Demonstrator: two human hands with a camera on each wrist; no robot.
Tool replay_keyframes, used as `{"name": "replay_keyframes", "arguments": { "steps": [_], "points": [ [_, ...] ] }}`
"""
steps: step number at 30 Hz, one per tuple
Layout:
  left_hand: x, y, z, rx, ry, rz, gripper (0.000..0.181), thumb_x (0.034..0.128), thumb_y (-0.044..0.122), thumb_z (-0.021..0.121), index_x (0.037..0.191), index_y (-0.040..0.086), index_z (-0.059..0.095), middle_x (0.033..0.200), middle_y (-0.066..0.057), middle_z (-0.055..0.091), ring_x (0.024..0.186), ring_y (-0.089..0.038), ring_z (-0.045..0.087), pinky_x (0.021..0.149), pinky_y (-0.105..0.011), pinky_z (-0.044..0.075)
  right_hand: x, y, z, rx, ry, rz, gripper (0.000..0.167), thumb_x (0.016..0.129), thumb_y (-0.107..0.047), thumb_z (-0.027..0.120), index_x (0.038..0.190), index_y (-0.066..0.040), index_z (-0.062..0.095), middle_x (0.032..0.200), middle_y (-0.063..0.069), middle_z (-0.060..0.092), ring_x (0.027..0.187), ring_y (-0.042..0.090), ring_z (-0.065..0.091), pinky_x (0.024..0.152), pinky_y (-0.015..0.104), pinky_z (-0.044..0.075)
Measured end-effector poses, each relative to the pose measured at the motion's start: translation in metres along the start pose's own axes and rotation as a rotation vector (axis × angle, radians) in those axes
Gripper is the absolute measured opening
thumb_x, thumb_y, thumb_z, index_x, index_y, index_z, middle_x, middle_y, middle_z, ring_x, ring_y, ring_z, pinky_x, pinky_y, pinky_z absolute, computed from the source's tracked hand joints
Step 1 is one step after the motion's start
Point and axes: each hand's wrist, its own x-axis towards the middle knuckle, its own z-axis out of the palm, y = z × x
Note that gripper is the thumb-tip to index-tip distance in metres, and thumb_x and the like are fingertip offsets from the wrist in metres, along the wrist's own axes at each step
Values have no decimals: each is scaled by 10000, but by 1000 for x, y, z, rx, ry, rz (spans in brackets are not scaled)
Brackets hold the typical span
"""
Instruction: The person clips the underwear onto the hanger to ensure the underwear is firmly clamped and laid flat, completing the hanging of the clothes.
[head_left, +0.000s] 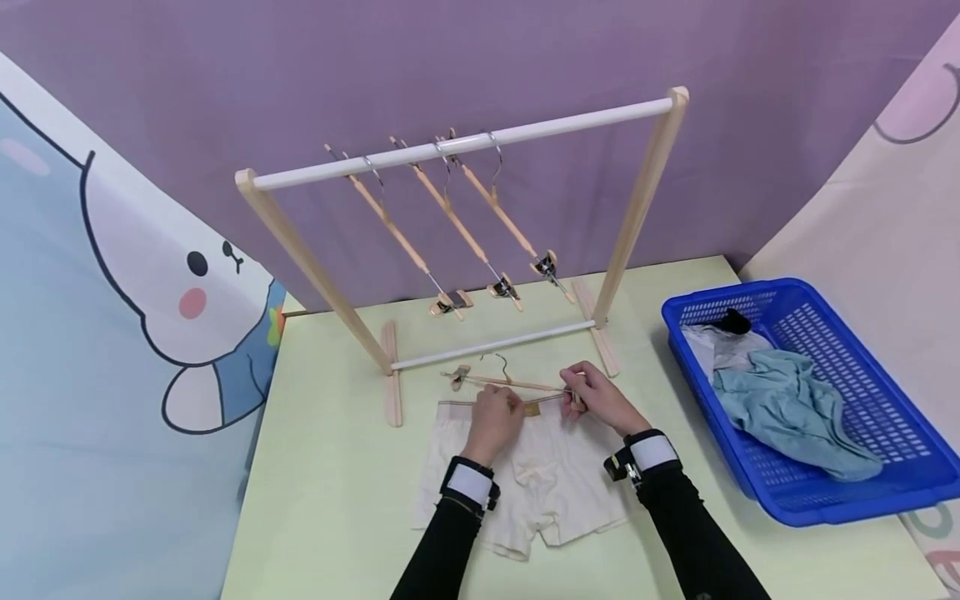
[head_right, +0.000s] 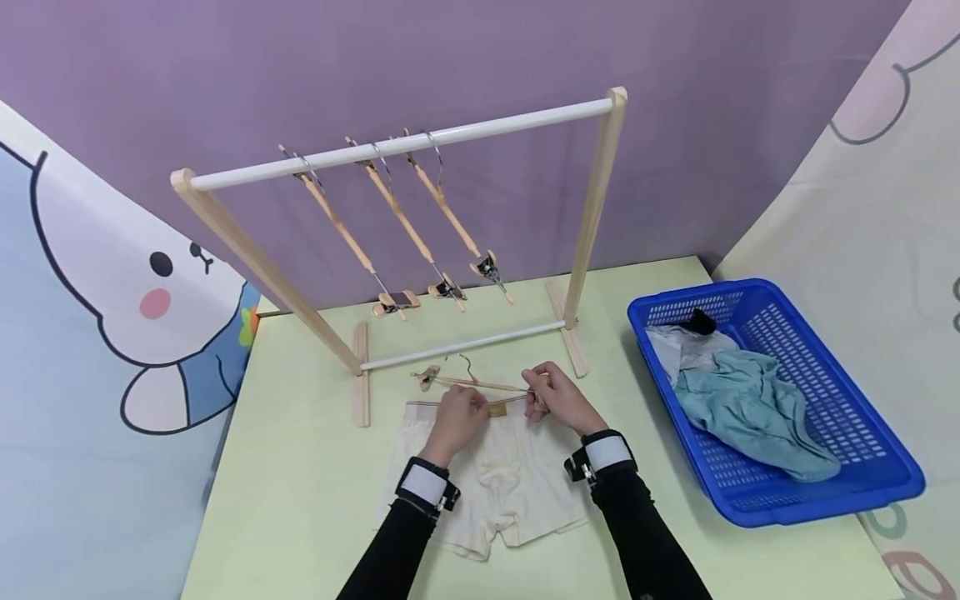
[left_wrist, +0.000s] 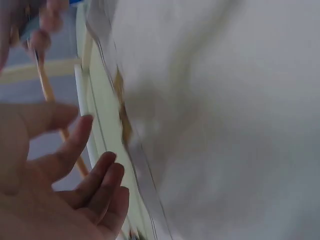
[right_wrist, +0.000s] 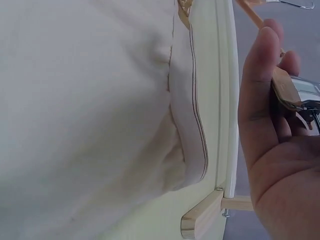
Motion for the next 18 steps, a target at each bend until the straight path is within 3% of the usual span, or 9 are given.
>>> {"name": "replay_keyframes", "arguments": {
  "steps": [4,7,11,14,18],
  "points": [
    [3,16,11,19,17,50,124,950,185,641,973,86,712,1123,-120,626,1103,-290,598,930,-420,479,2,1,-2,34,-5,-11,513,1063,-360,461,1190,137,456,829,236,631,693,230,663,619,328,570],
    [6,26,14,47,42,106,94,940,169,650,947,97,709,990,-55,654,942,-213,650,855,-373,507,3,0,-4,48,-15,-13,516,1068,-350,450,1177,150,516,867,291,633,707,230,661,612,325,564],
    [11,36,14,75,144,178,51,905,162,673,889,121,699,813,17,663,748,-138,633,769,-322,494,3,1,-4,17,3,-2,529,1068,-379,434,1170,122,568,918,318,632,691,214,645,589,297,530],
    [17,43,14,107,198,253,115,901,251,703,918,140,674,833,26,657,795,-156,612,797,-320,453,5,1,-4,-9,40,4,533,1060,-418,439,1131,84,603,871,236,650,647,183,617,562,256,478],
    [25,46,13,156,160,307,335,921,437,690,1053,138,616,997,-12,619,961,-214,572,889,-367,401,7,3,-4,39,44,12,540,1059,-428,436,1120,82,600,789,90,647,622,149,619,528,246,456]
  ]
}}
